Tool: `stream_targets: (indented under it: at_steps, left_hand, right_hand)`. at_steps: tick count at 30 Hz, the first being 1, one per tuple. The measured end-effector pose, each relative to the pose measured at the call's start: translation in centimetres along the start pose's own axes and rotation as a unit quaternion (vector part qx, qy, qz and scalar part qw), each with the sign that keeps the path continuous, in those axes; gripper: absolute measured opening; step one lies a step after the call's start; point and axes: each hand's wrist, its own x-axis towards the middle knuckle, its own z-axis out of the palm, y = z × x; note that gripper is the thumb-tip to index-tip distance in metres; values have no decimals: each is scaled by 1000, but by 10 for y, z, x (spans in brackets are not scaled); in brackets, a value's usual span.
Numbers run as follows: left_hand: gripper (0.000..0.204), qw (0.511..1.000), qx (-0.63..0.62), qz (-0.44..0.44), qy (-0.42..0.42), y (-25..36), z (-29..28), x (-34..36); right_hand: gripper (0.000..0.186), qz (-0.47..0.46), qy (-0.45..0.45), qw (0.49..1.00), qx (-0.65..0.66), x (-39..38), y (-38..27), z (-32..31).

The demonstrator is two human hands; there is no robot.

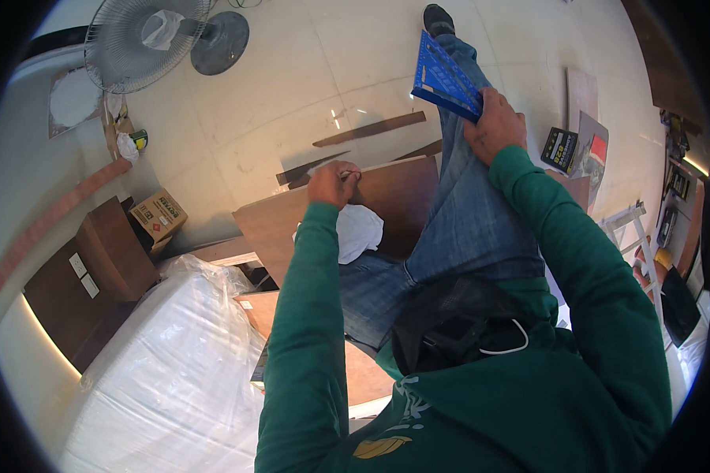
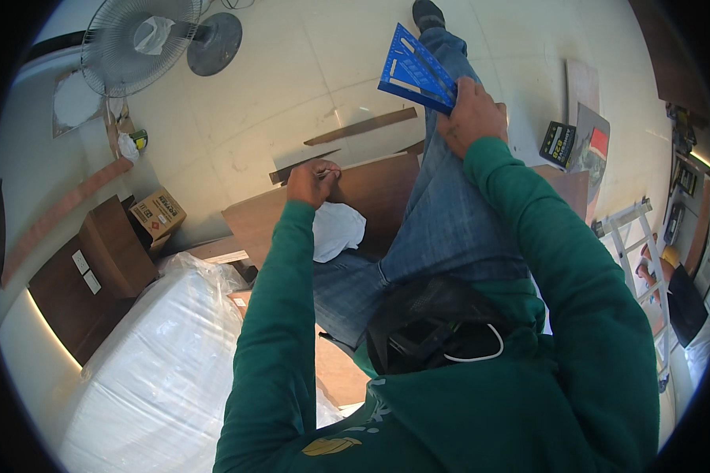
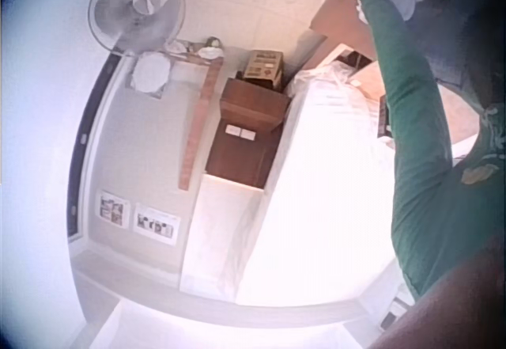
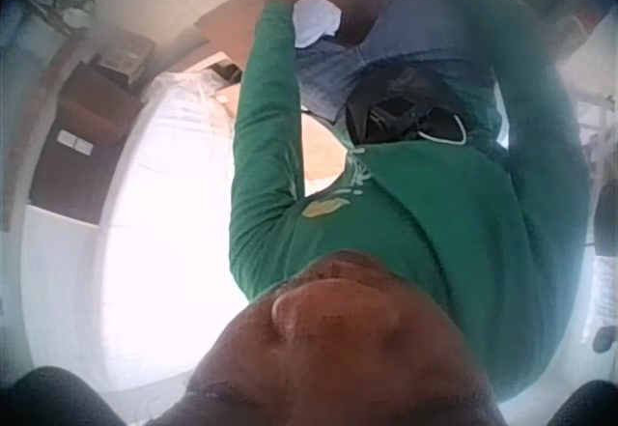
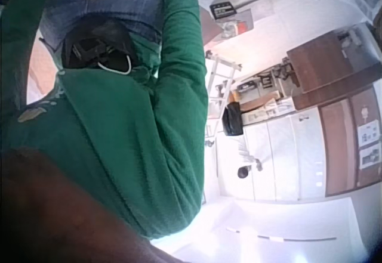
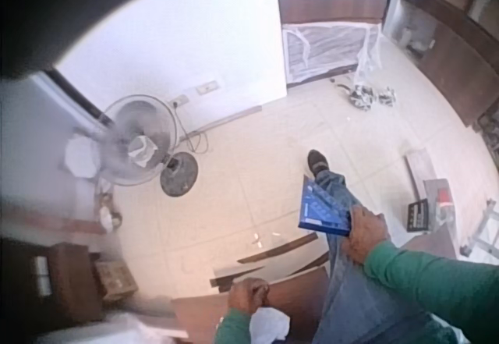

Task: The person is cutting a wooden board using a utility knife and a triangular ruler. They measure and mark the board, then cut along the marked line. After cutting, they wipe the board with a cloth.

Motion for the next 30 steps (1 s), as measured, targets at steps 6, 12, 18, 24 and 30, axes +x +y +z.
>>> stream_targets:
  at_steps: [6,12,18,24,30]
  left_hand:
    - [11,994,-89,-42,53,-11,0,14]
    - [16,991,-65,-30,114,-25,5,17]
    - [16,999,37,-9,-14,21,4,-4]
    - [13,997,8,-63,-37,22,3,6]
    - [12,991,108,-35,-72,12,11,21]
  right_hand:
    - [55,16,-28,999,-4,2,-2,-4]
    - [48,6,-17,1000,-2,-1,-7,-3]
    - [51,9,-21,1000,-21,1,-2,-2]
    - [55,18,-26,999,-12,1,-5,-4]
    - [57,10,-27,1000,-5,2,-5,-1]
